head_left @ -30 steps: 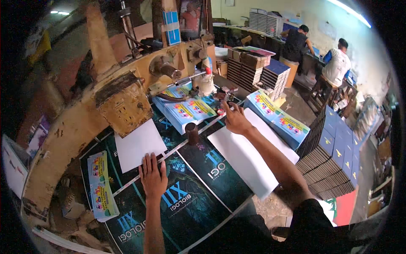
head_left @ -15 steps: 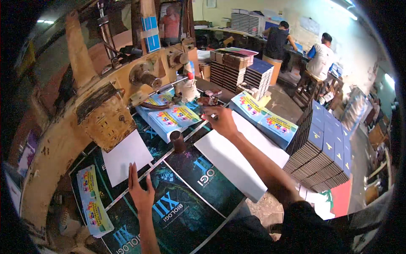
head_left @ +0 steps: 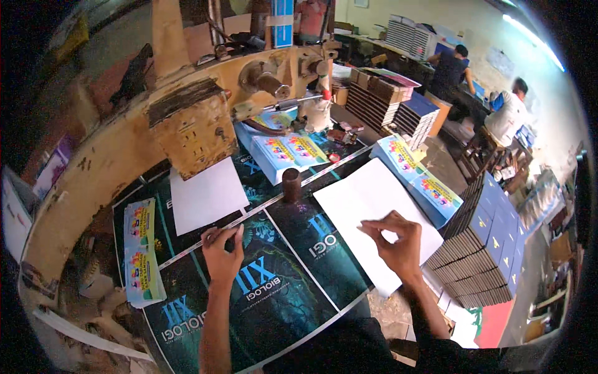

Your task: The person sorts through a stack of booklets on a table, checking individual pages before aligning and stacking them into a single pile.

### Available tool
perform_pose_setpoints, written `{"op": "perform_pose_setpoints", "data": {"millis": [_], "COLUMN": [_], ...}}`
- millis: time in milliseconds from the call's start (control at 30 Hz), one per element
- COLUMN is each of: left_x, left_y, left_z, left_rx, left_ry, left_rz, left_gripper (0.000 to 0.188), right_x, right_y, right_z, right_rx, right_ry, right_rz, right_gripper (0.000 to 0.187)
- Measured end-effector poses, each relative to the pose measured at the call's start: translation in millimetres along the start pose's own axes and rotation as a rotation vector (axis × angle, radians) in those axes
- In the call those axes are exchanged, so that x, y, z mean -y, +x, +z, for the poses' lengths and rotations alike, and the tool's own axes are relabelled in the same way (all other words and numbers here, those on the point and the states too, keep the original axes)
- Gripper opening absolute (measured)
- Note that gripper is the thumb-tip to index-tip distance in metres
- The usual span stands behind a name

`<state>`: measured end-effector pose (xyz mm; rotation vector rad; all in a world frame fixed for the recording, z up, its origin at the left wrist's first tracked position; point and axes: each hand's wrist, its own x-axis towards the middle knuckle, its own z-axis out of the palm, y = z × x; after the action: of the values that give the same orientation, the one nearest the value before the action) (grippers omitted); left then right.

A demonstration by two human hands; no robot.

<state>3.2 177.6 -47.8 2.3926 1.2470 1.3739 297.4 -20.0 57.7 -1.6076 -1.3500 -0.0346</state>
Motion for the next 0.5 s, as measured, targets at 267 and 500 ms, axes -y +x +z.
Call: {"op": "perform_pose_setpoints", "data": {"millis": [267,500], "left_x": [-85.4,-81.6], "left_y": [41.2,71.7], "left_z": [45.8,104.8], "left_rx": [-0.007,0.041], "left_ry": [-0.292,-0.271], "left_rz": [0.022,0.077], "left_gripper": [0.064,0.064], "right_x": [-0.9,-11.1], "right_y": [-41.7,-77.2], "right_z": [-6.3,-34.6], "right_rx": [-0.012,0.042], "right_ry": [0.115,-0.042], "right_rz": [0.19,0.272], "right_gripper": [0.016,0.019]}}
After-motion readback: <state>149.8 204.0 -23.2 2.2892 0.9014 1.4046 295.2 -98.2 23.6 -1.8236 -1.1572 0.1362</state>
